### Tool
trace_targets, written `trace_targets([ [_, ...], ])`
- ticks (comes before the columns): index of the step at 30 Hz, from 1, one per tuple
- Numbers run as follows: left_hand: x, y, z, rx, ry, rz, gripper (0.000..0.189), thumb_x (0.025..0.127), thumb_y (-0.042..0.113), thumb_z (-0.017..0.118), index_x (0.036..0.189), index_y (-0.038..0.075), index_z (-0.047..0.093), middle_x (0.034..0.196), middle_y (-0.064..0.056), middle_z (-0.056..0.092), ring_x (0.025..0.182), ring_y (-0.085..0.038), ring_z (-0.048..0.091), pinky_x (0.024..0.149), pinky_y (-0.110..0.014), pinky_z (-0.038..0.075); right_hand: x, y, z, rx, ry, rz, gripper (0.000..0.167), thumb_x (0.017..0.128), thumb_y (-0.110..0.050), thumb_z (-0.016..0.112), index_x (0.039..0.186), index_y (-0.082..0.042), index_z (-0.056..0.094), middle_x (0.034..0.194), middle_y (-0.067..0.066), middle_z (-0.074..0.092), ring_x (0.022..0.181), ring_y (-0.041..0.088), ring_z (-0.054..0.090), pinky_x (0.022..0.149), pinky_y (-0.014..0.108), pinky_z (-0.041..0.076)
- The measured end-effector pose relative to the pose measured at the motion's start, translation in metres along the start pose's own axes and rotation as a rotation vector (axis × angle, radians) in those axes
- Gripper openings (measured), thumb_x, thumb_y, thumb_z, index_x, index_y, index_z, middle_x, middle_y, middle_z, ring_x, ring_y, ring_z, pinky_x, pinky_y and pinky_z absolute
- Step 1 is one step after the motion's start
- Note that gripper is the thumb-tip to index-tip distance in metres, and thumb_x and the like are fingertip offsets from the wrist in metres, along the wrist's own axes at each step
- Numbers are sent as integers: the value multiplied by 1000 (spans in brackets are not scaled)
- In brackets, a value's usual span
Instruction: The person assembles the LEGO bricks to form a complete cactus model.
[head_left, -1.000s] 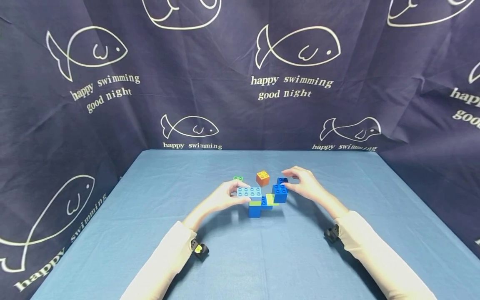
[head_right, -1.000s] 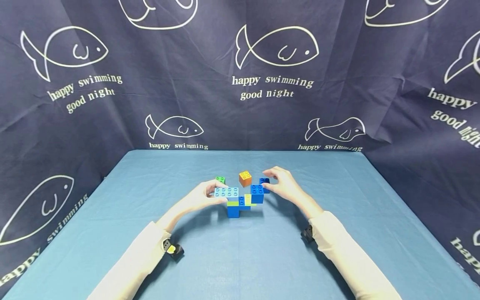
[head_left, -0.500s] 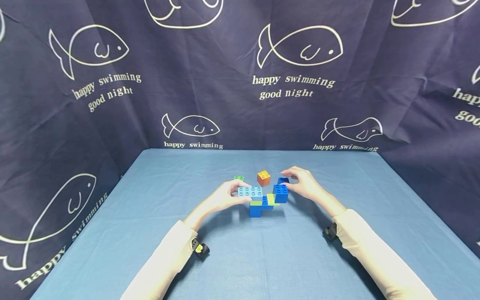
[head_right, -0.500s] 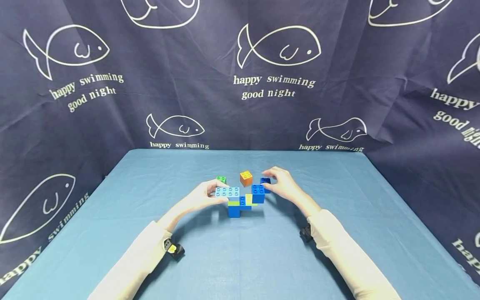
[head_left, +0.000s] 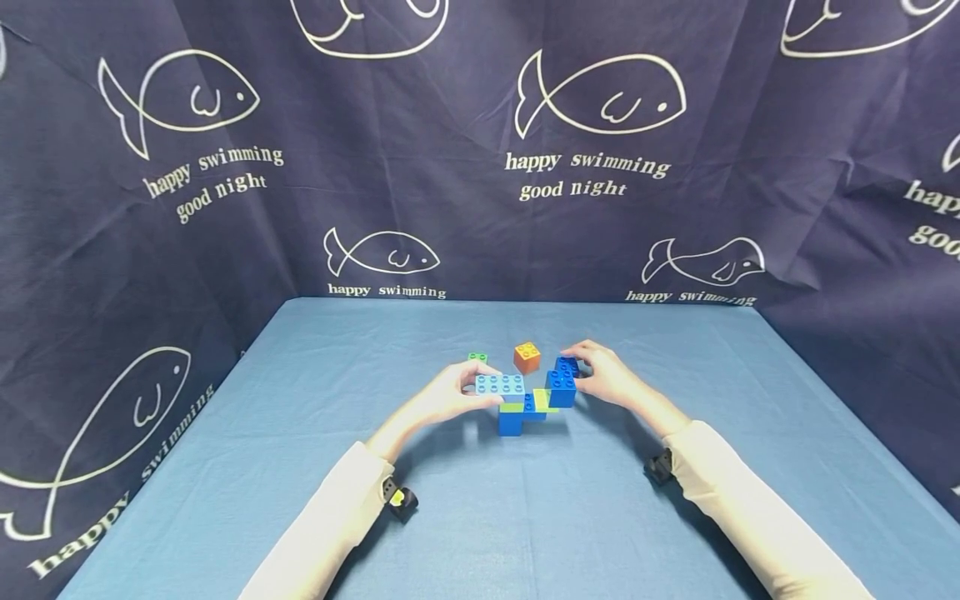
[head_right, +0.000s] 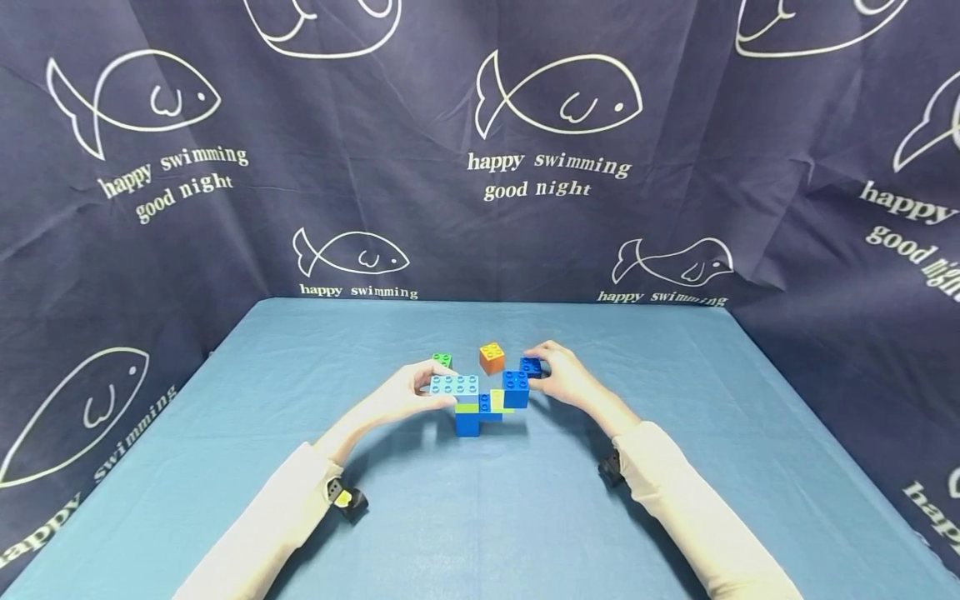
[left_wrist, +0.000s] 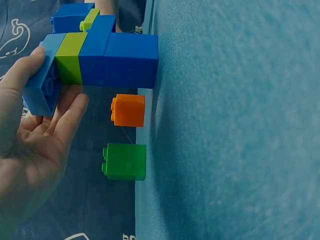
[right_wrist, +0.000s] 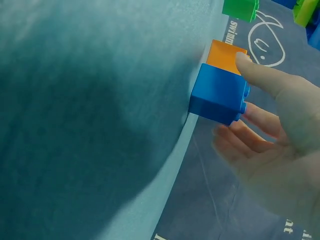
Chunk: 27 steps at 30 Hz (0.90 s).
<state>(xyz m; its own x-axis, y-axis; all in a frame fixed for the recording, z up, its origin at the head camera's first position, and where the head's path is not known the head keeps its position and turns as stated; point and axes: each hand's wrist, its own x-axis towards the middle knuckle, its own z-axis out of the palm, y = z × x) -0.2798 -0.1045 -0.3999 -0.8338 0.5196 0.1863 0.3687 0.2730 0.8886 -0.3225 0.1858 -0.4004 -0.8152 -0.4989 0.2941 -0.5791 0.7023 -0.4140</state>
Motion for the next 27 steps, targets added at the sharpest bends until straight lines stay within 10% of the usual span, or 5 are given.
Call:
trace_targets([
  [27, -4, 14, -1, 5, -2, -9, 33, 82, 9, 72, 111, -1, 60, 106, -14, 63, 91, -8, 59, 82, -25, 52, -1, -1, 1, 55, -16, 10, 34, 77, 2, 68, 110, 6, 63, 101, 22, 64, 89, 34, 63, 79, 45, 53],
])
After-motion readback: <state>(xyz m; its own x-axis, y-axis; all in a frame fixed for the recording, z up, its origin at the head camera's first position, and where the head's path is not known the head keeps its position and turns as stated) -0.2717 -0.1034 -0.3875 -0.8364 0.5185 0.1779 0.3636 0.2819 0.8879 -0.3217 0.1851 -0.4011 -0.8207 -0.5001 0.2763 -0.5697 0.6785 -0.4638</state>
